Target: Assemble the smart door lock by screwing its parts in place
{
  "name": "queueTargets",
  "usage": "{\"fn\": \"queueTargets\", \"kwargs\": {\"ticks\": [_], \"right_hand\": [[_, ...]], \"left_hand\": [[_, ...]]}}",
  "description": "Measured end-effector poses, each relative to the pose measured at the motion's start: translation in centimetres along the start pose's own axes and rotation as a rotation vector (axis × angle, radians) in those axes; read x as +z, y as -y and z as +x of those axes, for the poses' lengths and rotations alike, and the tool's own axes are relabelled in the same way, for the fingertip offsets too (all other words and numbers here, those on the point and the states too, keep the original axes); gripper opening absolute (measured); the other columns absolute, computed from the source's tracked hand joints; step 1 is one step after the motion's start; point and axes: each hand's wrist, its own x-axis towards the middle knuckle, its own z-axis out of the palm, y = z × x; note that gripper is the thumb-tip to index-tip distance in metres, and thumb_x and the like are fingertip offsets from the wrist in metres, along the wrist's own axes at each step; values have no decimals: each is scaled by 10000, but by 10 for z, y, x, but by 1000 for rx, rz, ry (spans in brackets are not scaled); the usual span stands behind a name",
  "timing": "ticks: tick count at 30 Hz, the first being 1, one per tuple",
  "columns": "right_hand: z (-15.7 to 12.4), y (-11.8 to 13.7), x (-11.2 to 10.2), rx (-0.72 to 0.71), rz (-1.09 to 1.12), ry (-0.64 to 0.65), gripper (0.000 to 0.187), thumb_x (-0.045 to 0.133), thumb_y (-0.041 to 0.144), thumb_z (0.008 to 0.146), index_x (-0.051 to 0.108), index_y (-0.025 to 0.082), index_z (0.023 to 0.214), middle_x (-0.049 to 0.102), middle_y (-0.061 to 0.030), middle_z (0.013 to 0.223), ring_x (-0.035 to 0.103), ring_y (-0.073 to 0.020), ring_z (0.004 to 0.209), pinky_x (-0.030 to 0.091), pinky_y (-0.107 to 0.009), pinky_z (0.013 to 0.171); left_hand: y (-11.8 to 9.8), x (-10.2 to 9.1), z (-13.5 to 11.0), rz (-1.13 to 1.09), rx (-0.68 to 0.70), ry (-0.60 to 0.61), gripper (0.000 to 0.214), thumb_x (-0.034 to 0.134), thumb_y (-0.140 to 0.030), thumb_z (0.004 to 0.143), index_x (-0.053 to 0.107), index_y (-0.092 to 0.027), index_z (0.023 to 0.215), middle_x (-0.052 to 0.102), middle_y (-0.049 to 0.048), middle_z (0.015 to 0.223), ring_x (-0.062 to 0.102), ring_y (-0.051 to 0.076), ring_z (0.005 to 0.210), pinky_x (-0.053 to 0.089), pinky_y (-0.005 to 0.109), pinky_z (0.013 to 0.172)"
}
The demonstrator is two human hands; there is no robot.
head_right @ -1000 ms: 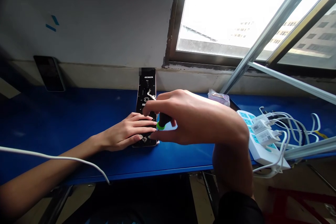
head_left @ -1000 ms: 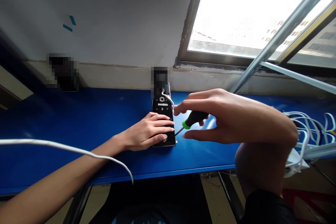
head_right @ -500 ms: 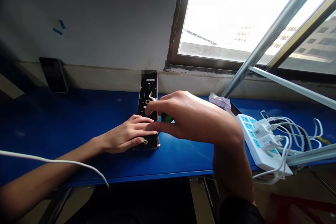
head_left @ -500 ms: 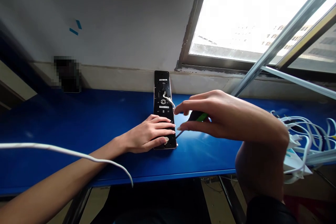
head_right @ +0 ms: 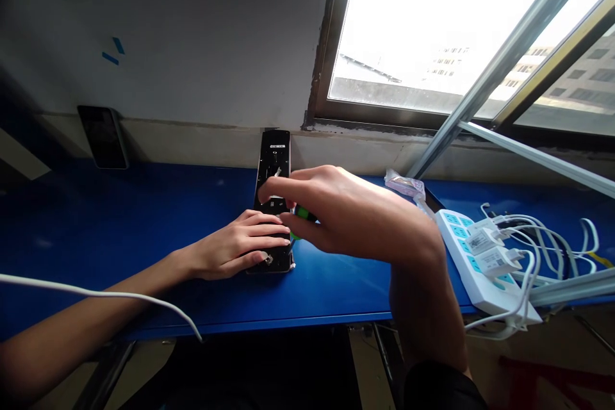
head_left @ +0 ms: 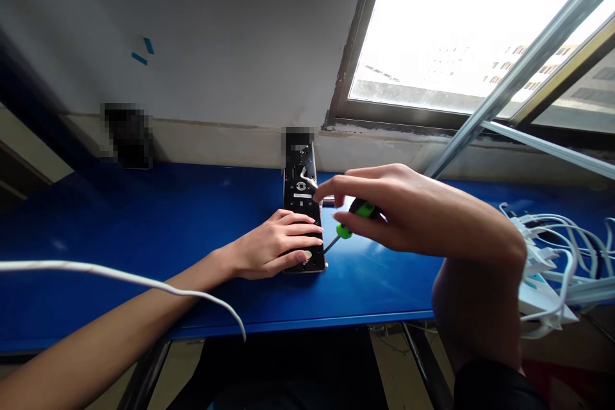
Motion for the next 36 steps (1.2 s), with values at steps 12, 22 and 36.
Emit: {"fn": "queueTargets", "kwargs": {"ticks": [12,22,36], "right_hand": [[0,3,1,-23,1,-13,332,588,221,1027,633,206,1355,733,-44,1053,647,-118,803,478,-245,679],[3,0,1,-18,-2,-34,187,584,272,1041,697,177,1156,726,-30,922,610,-109,710,425,-251,616],[1,-10,-8,-113,50,-36,218,626,184,962,707,169,1164,745,-26,953,629,-102,746,460,-224,650]], "left_hand": [[0,0,-1,-14,-20,-9,489,363,-494,1133,628,-291,1490,617,57,1554,478,310,1497,275,476,1251],[1,0,-1,-3,-23,12,501,345,-492,1141,615,-267,1498,593,66,1576,446,308,1518,242,461,1248],[-2,3,0,-67,-102,-33,447,346,-391,1153,648,-272,1460,645,46,1521,474,283,1498,298,456,1246]]}}
